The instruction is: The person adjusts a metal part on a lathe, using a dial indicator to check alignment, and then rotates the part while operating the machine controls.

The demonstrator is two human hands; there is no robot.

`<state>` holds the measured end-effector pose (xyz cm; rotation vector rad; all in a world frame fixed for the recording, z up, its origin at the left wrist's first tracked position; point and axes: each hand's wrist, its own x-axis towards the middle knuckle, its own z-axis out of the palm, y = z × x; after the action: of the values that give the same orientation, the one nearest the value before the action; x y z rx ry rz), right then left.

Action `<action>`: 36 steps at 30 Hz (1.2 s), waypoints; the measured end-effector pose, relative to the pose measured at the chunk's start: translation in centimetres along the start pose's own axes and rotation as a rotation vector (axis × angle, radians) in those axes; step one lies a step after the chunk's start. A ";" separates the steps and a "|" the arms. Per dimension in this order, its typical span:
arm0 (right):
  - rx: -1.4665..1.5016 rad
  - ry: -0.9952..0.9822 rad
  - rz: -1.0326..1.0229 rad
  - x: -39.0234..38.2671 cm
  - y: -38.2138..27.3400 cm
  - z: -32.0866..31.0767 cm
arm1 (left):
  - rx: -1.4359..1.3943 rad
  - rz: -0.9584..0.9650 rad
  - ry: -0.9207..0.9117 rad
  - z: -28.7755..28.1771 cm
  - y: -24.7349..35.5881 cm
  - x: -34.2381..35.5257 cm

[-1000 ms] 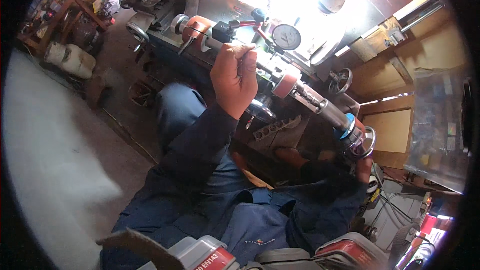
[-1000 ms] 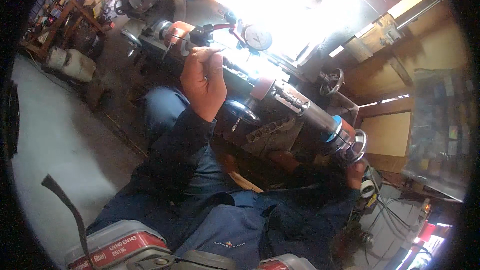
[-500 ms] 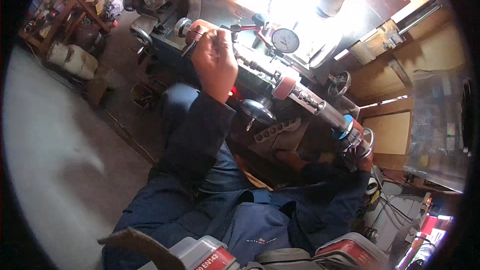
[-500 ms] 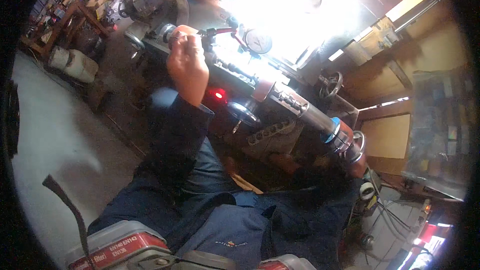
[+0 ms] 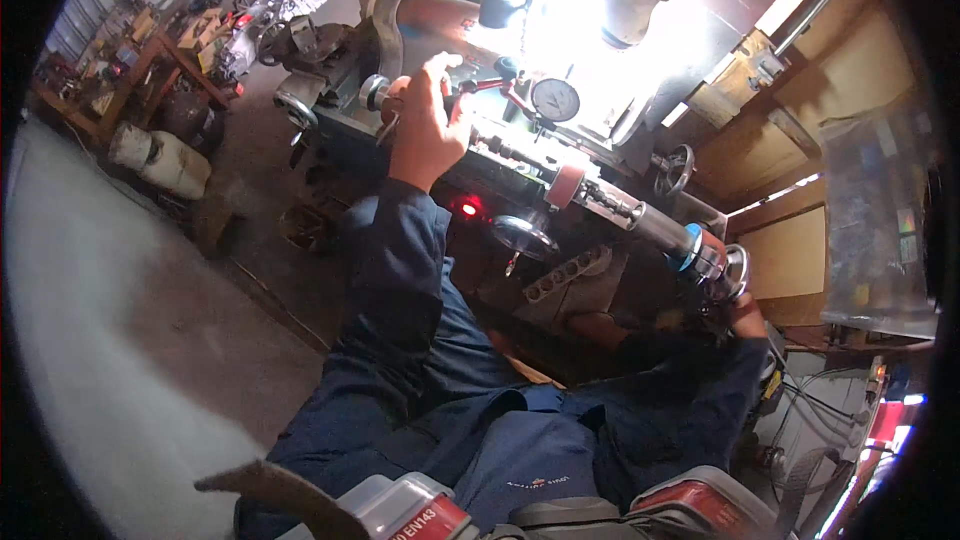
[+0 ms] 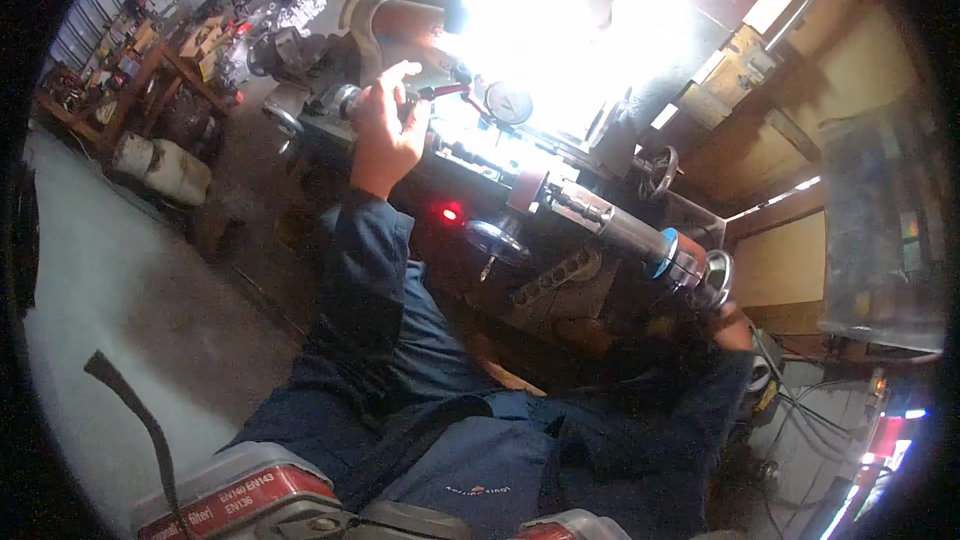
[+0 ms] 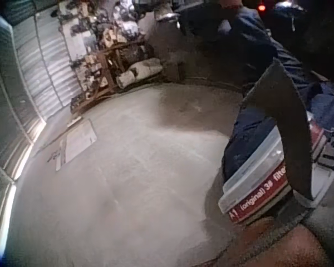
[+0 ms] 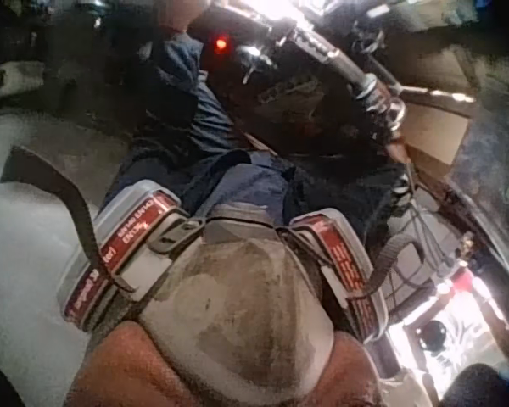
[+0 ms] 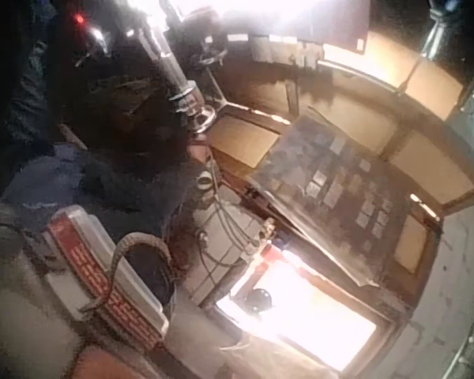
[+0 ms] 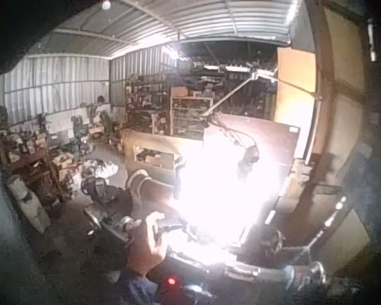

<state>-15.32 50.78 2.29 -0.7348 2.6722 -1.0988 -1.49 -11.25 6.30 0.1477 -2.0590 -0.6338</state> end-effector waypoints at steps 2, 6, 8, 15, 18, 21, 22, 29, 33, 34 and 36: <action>0.082 -0.233 0.172 -1.5 1.8 -1.6 | 0.013 0.034 -0.020 -0.1 0.5 -0.1; 0.189 0.212 0.098 3.4 -2.2 1.6 | -0.055 -0.015 -0.136 1.0 -2.1 -1.1; 0.142 0.342 -0.067 4.3 4.7 2.5 | -0.002 -0.139 -0.241 1.2 -2.0 -0.7; -0.509 1.035 0.088 -3.4 -12.2 6.5 | 0.110 -0.030 0.057 3.9 -2.1 0.3; -0.175 1.025 -0.042 -5.6 -15.5 12.8 | 0.136 -0.194 0.233 3.4 -2.2 0.0; 0.133 0.524 -0.316 -6.9 -19.2 15.6 | 0.243 -0.037 0.344 2.4 0.6 -0.4; 0.238 0.385 -0.336 -6.8 -19.6 16.9 | 0.344 -0.052 0.306 2.6 4.1 -1.1; 0.662 0.450 -0.393 -6.0 -26.2 16.8 | -0.418 -0.433 -0.011 4.3 23.4 -9.0; 0.948 0.547 -0.200 -7.7 -24.7 13.2 | -0.393 -0.167 -0.556 3.9 30.5 -13.5; 1.030 0.713 -0.104 -8.6 -23.6 12.8 | -0.403 -0.166 -0.571 4.9 30.9 -13.6; 1.115 0.639 -0.011 -9.8 -20.0 11.9 | -1.477 -0.526 -0.757 6.0 31.9 -13.3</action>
<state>4.66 36.12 7.31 -0.1658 1.8068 -2.7494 5.35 23.05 9.37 -0.4971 -1.6201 -2.6366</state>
